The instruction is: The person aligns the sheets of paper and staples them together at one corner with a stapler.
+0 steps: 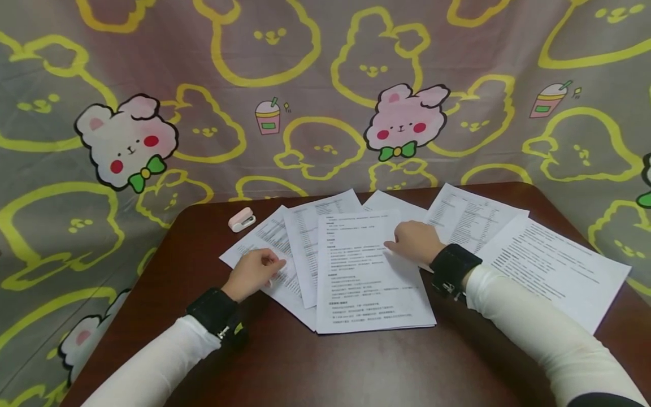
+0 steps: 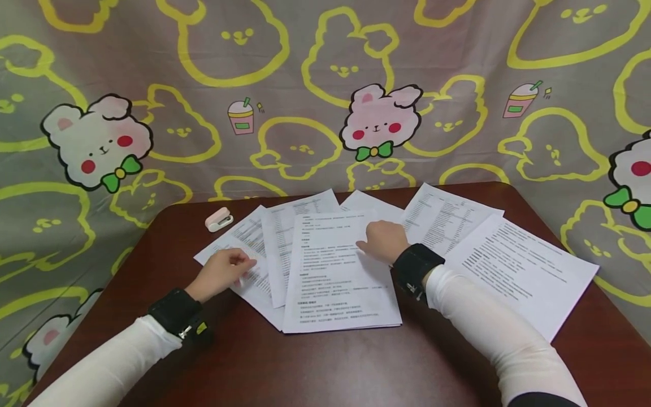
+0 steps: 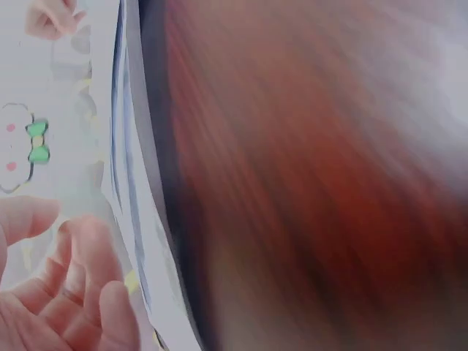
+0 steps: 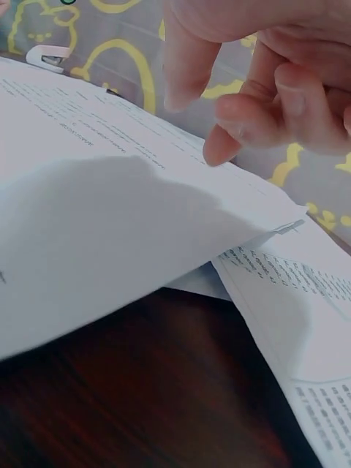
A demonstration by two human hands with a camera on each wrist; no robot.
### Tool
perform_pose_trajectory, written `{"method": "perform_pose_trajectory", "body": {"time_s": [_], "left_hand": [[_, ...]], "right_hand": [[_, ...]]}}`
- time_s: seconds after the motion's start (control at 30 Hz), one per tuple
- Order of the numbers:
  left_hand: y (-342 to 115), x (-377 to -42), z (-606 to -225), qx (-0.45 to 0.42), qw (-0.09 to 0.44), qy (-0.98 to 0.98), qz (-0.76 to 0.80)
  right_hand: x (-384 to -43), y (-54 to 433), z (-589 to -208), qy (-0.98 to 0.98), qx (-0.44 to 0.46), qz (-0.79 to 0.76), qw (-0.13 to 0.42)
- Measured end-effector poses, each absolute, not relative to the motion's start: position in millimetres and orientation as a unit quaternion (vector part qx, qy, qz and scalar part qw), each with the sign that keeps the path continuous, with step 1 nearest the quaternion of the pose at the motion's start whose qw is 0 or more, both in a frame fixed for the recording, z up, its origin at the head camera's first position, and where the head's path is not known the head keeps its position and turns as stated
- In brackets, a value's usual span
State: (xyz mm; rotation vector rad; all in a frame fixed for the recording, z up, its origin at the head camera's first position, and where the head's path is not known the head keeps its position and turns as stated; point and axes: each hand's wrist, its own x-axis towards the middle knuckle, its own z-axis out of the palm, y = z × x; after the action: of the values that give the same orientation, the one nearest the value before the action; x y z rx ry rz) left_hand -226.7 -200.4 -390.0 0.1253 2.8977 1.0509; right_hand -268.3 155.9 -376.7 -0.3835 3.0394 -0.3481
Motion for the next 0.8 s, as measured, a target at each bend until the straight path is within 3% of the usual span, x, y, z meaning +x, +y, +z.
{"method": "perform_pose_trajectory", "body": {"time_s": [0.27, 0.8], "left_hand": [[-239.7, -223.6, -388.3, -0.001, 0.007, 0.946, 0.324], [-274.8, -233.6, -386.0, -0.06, 0.026, 0.969, 0.237]], "right_hand": [[-268.1, 145.5, -372.2, 0.983, -0.14, -0.119, 0.014], [-273.2, 123.0, -375.6, 0.974, -0.166, -0.156, 0.003]]}}
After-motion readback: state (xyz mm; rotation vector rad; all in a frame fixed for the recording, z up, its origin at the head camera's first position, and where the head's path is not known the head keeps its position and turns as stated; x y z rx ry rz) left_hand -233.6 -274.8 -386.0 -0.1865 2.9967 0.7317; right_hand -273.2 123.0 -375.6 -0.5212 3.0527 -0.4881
